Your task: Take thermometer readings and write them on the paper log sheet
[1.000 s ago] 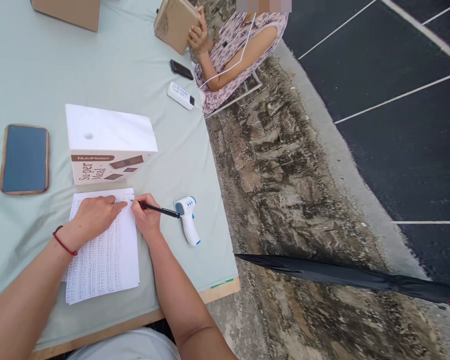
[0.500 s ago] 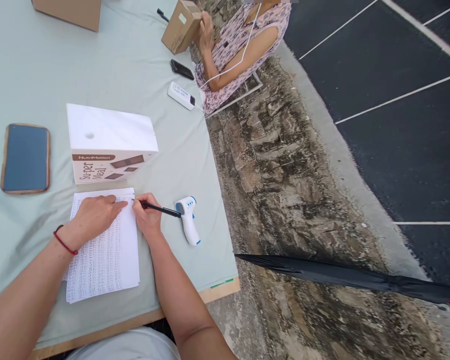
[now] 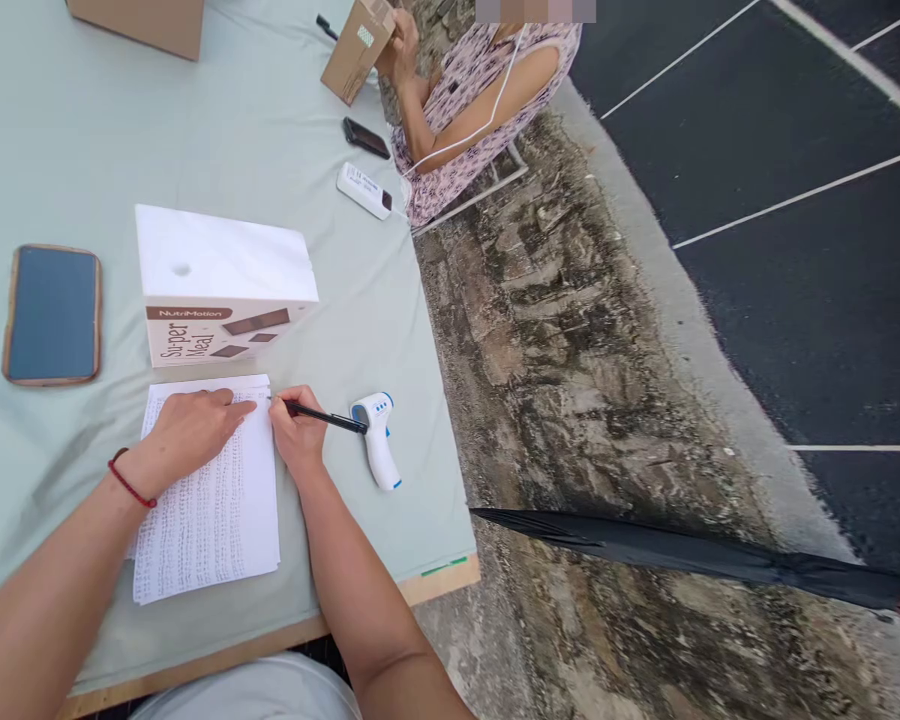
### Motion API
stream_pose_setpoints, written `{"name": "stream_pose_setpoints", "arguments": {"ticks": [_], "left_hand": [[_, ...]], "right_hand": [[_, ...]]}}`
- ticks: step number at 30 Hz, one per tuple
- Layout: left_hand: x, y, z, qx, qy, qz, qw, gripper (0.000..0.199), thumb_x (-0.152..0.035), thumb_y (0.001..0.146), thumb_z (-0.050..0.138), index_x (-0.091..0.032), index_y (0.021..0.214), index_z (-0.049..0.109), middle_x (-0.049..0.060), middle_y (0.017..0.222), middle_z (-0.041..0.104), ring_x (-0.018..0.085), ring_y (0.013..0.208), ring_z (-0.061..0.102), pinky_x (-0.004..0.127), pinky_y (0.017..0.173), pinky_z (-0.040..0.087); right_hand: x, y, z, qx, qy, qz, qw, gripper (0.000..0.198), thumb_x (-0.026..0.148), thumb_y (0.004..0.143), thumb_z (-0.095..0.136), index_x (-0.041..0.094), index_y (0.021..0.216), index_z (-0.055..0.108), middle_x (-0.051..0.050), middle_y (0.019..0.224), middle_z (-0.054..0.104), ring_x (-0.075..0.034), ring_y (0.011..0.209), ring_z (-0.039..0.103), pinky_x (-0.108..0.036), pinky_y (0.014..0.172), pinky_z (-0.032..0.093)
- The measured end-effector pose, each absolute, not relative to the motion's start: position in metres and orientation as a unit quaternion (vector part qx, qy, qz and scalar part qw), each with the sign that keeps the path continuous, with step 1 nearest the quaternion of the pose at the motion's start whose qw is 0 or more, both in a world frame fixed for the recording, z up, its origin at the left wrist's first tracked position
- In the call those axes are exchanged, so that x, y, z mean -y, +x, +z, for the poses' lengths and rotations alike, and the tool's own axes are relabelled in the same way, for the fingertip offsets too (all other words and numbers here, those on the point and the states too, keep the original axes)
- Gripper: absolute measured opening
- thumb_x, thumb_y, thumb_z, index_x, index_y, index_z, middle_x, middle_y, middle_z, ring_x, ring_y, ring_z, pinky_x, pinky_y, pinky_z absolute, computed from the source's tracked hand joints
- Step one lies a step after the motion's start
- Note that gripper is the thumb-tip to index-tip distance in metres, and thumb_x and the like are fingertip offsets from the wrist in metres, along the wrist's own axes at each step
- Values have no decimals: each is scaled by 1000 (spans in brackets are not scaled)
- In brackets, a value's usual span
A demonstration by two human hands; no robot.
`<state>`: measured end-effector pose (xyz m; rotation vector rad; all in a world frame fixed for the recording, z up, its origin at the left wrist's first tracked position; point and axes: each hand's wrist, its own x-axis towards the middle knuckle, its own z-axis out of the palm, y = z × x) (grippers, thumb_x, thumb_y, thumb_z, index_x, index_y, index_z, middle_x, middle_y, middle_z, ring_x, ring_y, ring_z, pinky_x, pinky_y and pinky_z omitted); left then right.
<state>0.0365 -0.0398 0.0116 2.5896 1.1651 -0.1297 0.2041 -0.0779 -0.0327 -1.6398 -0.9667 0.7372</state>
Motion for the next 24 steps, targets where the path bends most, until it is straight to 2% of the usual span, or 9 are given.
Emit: {"name": "stream_pose_setpoints", "arguments": {"ticks": [11,15,18,21,24], "left_hand": [[39,38,17,-405,899,-66,154,41,-22,108,36,-29,124,73,6,86,65,20,70,59,31,53,20],[39,38,16,-413,893,-41,175,39,-23,106,38,-27,118,75,7,85,65,20,68,59,30,54,23],[39,36,12,-416,891,-20,182,38,-22,104,39,-26,111,76,6,82,64,20,66,58,31,54,24],[39,34,6,-404,898,19,174,36,-24,103,40,-25,104,75,5,78,64,19,64,58,31,52,22],[40,32,3,-402,888,139,175,36,-27,102,39,-21,88,71,5,74,63,18,63,57,31,52,27]], "right_hand": [[79,203,-32,418,-686,304,512,21,44,70,52,23,68,51,4,62,50,-14,61,43,-28,57,38],[79,204,-34,414,-684,293,524,20,43,71,54,23,69,50,4,62,50,-14,61,43,-28,58,38],[80,206,-36,401,-682,274,547,23,46,77,56,23,76,53,3,66,52,-15,62,44,-29,60,42],[82,214,-40,419,-686,241,543,27,47,87,55,22,92,62,-1,80,61,-18,72,53,-32,70,49],[85,229,-45,514,-673,197,494,25,37,93,52,23,107,67,-6,100,67,-22,94,61,-38,89,53]]}}
